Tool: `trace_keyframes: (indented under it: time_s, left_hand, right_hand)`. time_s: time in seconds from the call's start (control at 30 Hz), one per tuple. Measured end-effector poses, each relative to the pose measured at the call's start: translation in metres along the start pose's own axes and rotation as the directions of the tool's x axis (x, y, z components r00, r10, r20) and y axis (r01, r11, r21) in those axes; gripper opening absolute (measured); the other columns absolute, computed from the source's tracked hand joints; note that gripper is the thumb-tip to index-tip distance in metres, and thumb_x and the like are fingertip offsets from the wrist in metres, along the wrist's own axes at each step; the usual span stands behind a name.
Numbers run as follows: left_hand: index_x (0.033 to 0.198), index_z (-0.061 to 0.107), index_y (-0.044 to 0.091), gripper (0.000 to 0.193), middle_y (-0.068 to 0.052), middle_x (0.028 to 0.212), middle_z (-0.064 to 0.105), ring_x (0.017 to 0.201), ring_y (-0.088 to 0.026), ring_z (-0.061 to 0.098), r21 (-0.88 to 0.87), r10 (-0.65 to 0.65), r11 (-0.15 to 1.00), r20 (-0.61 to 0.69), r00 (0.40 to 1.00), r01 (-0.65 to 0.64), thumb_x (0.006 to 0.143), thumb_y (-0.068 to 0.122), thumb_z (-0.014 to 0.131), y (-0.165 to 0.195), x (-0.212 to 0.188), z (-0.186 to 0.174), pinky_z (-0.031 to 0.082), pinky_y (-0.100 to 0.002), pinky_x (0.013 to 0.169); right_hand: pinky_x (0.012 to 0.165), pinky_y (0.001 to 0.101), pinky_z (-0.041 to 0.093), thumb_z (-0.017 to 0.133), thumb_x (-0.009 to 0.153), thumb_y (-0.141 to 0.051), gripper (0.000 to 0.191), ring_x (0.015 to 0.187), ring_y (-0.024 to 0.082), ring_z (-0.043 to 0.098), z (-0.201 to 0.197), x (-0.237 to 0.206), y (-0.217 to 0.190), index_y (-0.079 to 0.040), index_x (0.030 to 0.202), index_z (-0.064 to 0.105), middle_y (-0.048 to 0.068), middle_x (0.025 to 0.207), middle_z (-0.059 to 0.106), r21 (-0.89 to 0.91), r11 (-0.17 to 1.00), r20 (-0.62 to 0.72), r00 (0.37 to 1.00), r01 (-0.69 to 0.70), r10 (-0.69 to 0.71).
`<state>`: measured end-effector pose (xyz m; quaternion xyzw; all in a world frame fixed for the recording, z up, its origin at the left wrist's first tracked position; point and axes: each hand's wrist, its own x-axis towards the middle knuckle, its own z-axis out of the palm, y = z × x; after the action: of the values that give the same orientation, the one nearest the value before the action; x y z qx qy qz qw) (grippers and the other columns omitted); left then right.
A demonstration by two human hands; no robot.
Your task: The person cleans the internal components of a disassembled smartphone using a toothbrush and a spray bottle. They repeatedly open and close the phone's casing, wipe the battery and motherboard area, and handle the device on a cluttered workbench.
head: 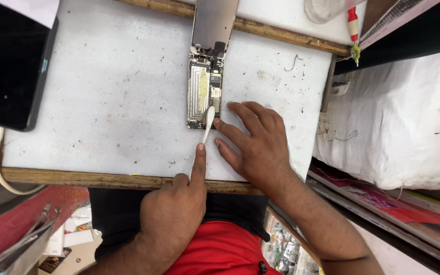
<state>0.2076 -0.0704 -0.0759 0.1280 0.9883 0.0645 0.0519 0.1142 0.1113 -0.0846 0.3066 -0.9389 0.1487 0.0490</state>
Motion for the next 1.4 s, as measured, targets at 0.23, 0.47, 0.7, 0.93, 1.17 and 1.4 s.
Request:
trace_keyframes:
  time_s: [0.23, 0.47, 0.7, 0.93, 1.17, 1.4]
  left_hand:
    - [0.150, 0.056, 0.012, 0.066, 0.000, 0.051, 0.057, 0.034, -0.015, 0.056, -0.183, -0.024, 0.982, 0.113, 0.993, 0.045, 0.086, 0.026, 0.066, -0.009, -0.032, -0.011, 0.047, -0.035, 0.030]
    - [0.149, 0.050, 0.004, 0.063, 0.000, 0.056, 0.062, 0.037, -0.013, 0.057, -0.344, -0.048, 0.938, -0.030, 0.998, 0.035, 0.092, 0.025, 0.065, -0.017, -0.027, 0.002, 0.047, -0.031, 0.032]
    - [0.148, 0.050, 0.007, 0.062, 0.001, 0.054, 0.056, 0.039, -0.012, 0.057, -0.264, -0.008, 0.964, -0.001, 1.000, 0.008, 0.092, 0.027, 0.067, -0.008, -0.012, 0.010, 0.048, -0.029, 0.034]
    - [0.147, 0.056, 0.007, 0.066, 0.001, 0.054, 0.056, 0.035, -0.012, 0.055, -0.129, 0.008, 0.992, -0.036, 0.999, -0.013, 0.086, 0.028, 0.070, -0.005, -0.013, 0.007, 0.047, -0.030, 0.030]
    - [0.143, 0.057, 0.005, 0.062, 0.000, 0.051, 0.056, 0.033, -0.012, 0.053, -0.100, 0.000, 0.995, -0.066, 0.998, -0.007, 0.087, 0.027, 0.070, -0.002, -0.009, 0.004, 0.045, -0.031, 0.029]
    - [0.146, 0.053, 0.004, 0.062, 0.002, 0.051, 0.056, 0.033, -0.010, 0.051, -0.014, 0.014, 1.000, -0.085, 0.996, -0.015, 0.090, 0.027, 0.068, 0.000, -0.004, 0.007, 0.042, -0.030, 0.028]
  right_hand:
    - [0.105, 0.0487, 0.042, 0.083, 0.089, -0.030, 0.035, 0.131, 0.031, 0.052, 0.005, -0.002, 0.003, -0.019, 0.121, 0.075, 0.010, 0.139, 0.060, 0.006, 1.000, 0.002, 1.000, -0.013, 0.013]
    - [0.107, 0.0481, 0.040, 0.084, 0.087, -0.026, 0.034, 0.130, 0.029, 0.053, 0.009, -0.007, 0.005, -0.021, 0.120, 0.076, 0.007, 0.139, 0.062, 0.026, 0.999, -0.035, 0.999, -0.022, 0.023]
    - [0.106, 0.0483, 0.040, 0.086, 0.089, -0.025, 0.029, 0.127, 0.029, 0.056, 0.013, -0.004, 0.002, -0.019, 0.115, 0.077, 0.007, 0.135, 0.064, 0.005, 1.000, -0.079, 0.997, -0.016, 0.016]
    - [0.104, 0.0490, 0.040, 0.087, 0.089, -0.021, 0.024, 0.125, 0.028, 0.057, 0.017, -0.002, 0.000, -0.016, 0.110, 0.078, 0.005, 0.131, 0.067, 0.006, 1.000, -0.128, 0.991, -0.026, 0.027]
    - [0.104, 0.0475, 0.038, 0.086, 0.091, -0.020, 0.022, 0.126, 0.026, 0.057, 0.018, 0.001, 0.000, -0.016, 0.111, 0.077, 0.002, 0.132, 0.067, 0.013, 1.000, -0.145, 0.989, 0.014, -0.012]
    - [0.102, 0.0474, 0.038, 0.085, 0.092, -0.020, 0.019, 0.126, 0.026, 0.057, 0.019, 0.000, 0.001, -0.016, 0.109, 0.076, 0.002, 0.132, 0.066, 0.016, 1.000, -0.150, 0.989, 0.018, -0.016]
